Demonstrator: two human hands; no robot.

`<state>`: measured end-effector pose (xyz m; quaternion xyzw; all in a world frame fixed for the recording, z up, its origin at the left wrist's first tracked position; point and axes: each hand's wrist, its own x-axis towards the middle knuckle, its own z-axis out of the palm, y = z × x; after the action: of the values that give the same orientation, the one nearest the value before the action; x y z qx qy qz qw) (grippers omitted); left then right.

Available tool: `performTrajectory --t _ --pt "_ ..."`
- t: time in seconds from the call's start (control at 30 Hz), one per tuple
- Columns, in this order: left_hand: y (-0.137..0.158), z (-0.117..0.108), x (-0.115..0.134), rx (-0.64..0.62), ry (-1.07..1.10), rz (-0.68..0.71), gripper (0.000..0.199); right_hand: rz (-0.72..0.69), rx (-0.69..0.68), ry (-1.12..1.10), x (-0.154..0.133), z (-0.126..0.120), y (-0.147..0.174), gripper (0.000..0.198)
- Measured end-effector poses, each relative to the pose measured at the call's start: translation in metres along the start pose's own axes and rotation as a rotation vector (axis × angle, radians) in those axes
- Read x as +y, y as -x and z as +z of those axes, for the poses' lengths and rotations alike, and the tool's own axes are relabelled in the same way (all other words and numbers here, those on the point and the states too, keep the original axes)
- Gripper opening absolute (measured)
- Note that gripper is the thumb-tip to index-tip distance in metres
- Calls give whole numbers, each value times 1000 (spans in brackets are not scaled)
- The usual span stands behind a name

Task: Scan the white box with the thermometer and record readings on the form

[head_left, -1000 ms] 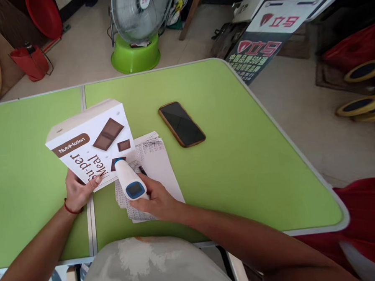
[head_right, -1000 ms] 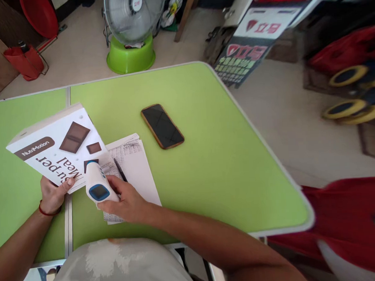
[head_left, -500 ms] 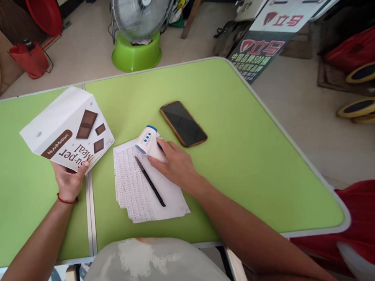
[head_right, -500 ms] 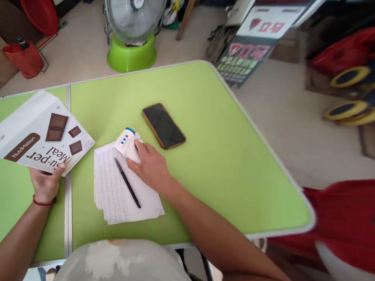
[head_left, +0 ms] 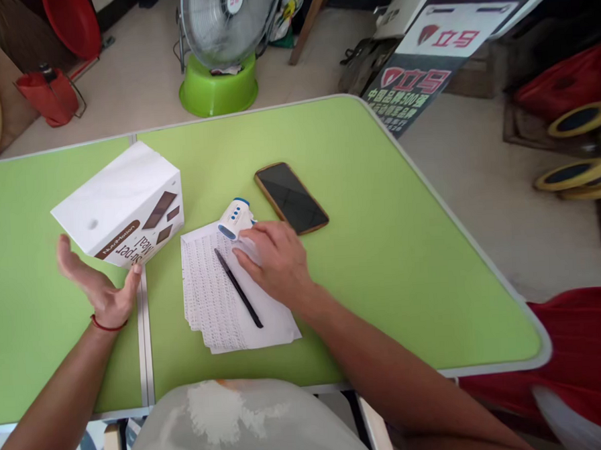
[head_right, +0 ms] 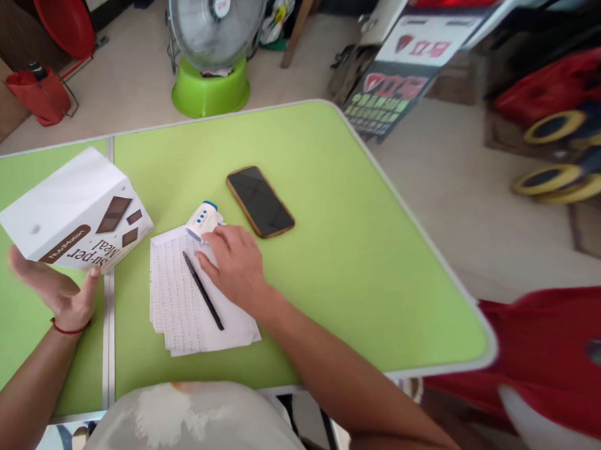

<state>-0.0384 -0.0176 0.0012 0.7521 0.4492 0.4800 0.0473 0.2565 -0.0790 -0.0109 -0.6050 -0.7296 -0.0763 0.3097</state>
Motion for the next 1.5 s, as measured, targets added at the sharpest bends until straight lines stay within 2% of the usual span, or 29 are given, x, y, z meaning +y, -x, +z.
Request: performTrajectory --t 0.03,0.1,0.17,0.2,0.27,0.37,0.43,0.5,0.57,0.7,0.77,0.83,0.87,0.93,1.0,1.07,1.17,1.27,1.37,1.5 --pt "0 -1 2 125 -76 186 103 -35 -30 -54 -4 -1 2 23" --pt "2 -2 12 262 -153 475 99 -81 -133 -103 -11 0 7 25" --pt "8 0 30 242 -83 623 95 -89 -234 -69 -16 4 12 26" --pt "13 0 42 177 -22 648 93 -86 -268 -48 -17 6 13 24" --pt "23 3 65 -98 35 668 92 -80 -294 -57 -18 8 13 22" --pt "31 9 96 -466 82 745 68 -62 -231 -241 -15 3 7 26" --pt "31 17 110 -556 135 781 53 -25 -169 -435 -12 -5 0 28" --pt "29 27 119 -560 229 771 44 3 -144 -613 -10 -13 -6 31" --pt "29 39 126 -554 324 733 37 -5 -178 -731 -9 -17 -12 33" --pt "40 55 137 -594 338 803 14 -59 -263 -731 -8 -9 -17 34" --pt "47 56 140 -592 402 831 10 -56 -208 -671 -9 1 -16 24" --pt "51 54 139 -583 486 825 10 5 -86 -668 -13 10 -12 16" --pt "52 52 138 -587 519 783 12 54 -22 -702 -15 14 -9 19" --pt "52 50 133 -622 560 611 16 132 11 -838 -20 20 -4 26" --pt "50 51 129 -702 577 407 20 211 -60 -962 -24 22 0 32" --pt "48 53 125 -808 581 271 21 327 -146 -1012 -26 21 1 31" --pt "47 55 125 -960 550 245 16 449 -180 -981 -28 17 -2 18" --pt "47 53 127 -1055 490 276 11 441 -145 -909 -28 12 -5 9" --pt "45 50 128 -1073 493 277 12 428 -104 -837 -29 6 -7 7" --pt "40 48 127 -1100 553 254 17 415 -120 -775 -31 1 -7 6"
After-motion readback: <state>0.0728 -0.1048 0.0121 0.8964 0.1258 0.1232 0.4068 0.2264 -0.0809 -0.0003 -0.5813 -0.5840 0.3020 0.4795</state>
